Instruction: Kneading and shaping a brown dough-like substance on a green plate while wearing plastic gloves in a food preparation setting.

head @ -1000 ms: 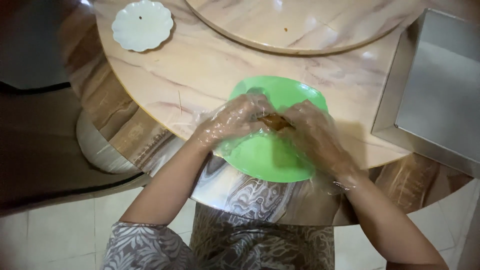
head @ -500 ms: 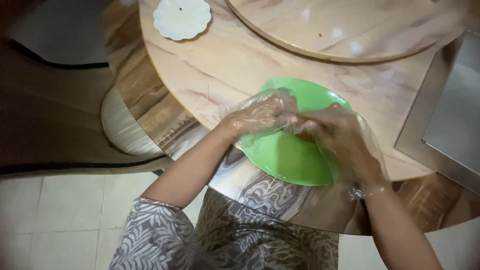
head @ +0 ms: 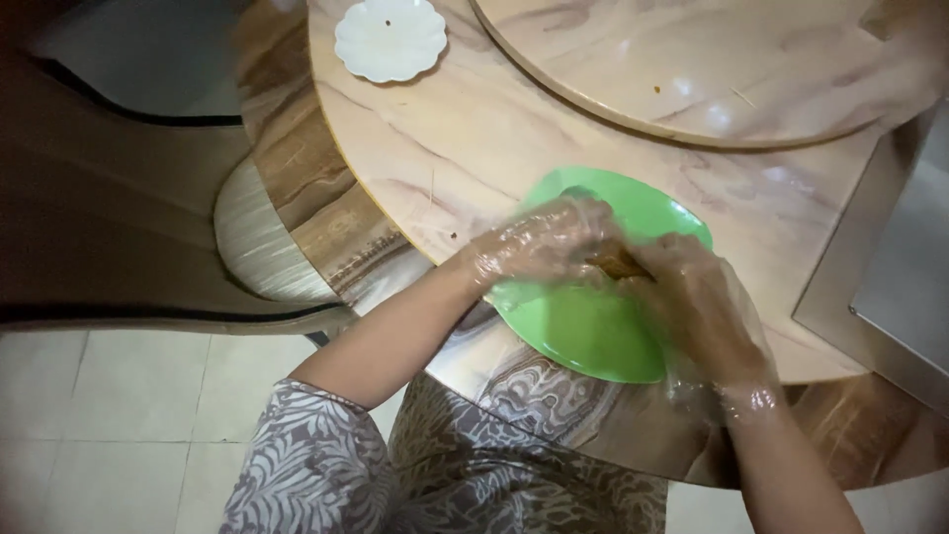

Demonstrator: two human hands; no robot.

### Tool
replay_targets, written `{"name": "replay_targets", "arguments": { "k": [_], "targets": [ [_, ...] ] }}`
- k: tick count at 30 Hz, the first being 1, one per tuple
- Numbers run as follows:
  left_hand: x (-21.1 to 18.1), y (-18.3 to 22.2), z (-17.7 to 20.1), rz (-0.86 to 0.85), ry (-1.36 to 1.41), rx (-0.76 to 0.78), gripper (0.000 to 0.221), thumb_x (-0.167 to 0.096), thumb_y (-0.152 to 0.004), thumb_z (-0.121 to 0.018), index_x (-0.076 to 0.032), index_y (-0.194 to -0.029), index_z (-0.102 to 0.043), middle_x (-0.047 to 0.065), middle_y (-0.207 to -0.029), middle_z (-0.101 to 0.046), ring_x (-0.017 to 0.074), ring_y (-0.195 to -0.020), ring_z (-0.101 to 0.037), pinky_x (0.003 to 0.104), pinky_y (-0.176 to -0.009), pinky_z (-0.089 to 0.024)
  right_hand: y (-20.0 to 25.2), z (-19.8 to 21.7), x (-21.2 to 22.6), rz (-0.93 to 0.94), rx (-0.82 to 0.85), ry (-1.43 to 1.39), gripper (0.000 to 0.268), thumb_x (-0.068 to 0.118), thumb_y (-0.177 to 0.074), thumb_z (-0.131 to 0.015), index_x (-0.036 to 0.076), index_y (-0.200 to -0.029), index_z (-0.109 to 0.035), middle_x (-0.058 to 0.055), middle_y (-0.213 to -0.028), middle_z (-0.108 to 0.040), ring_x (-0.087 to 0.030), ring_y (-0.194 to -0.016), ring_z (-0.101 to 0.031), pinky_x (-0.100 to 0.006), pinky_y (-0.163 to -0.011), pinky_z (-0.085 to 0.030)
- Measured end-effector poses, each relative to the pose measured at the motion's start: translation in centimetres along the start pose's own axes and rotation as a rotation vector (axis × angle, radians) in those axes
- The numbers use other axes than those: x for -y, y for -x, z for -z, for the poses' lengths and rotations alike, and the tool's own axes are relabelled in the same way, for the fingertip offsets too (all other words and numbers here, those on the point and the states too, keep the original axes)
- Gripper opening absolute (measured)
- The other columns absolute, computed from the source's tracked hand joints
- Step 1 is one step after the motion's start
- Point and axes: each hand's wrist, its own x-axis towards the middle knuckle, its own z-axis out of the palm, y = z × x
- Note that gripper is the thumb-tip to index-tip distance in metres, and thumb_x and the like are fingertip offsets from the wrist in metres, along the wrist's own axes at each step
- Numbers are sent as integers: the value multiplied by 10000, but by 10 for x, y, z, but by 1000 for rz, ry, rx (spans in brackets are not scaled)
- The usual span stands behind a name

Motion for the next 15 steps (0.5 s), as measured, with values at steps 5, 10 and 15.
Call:
{"name": "replay_targets", "arguments": {
  "k": [5,10,15],
  "targets": [
    [0,-14,-19,434,-144,271,663,-494,-1010,-485,84,-1334,-502,246,-1255,-599,339,-1175,-602,411,-1089,-444,1,15,24,47,-93,-38,179,195,-965,-632,89,-1094,-695,-140,-895,-658,-400,-940,-634,-571,-710,-551],
    [-4,-3,-5,213,22,20,487,-511,-958,-446,-46,-921,-586,91,-866,-573,233,-800,-567,372,-729,-442,-2,13,-4,92,-112,-410,136,216,-899,-702,146,-996,-766,-39,-899,-755,-221,-837,-697,-345,-741,-567],
    [50,6,-47,96,150,34,187,-140,-978,-458,-121,-1074,-618,26,-1001,-636,138,-917,-637,234,-834,-553,-11,21,-14,212,29,-310,231,277,-903,-667,120,-824,-817,-47,-764,-746,-201,-723,-640,-383,-854,-439]
  ]
}}
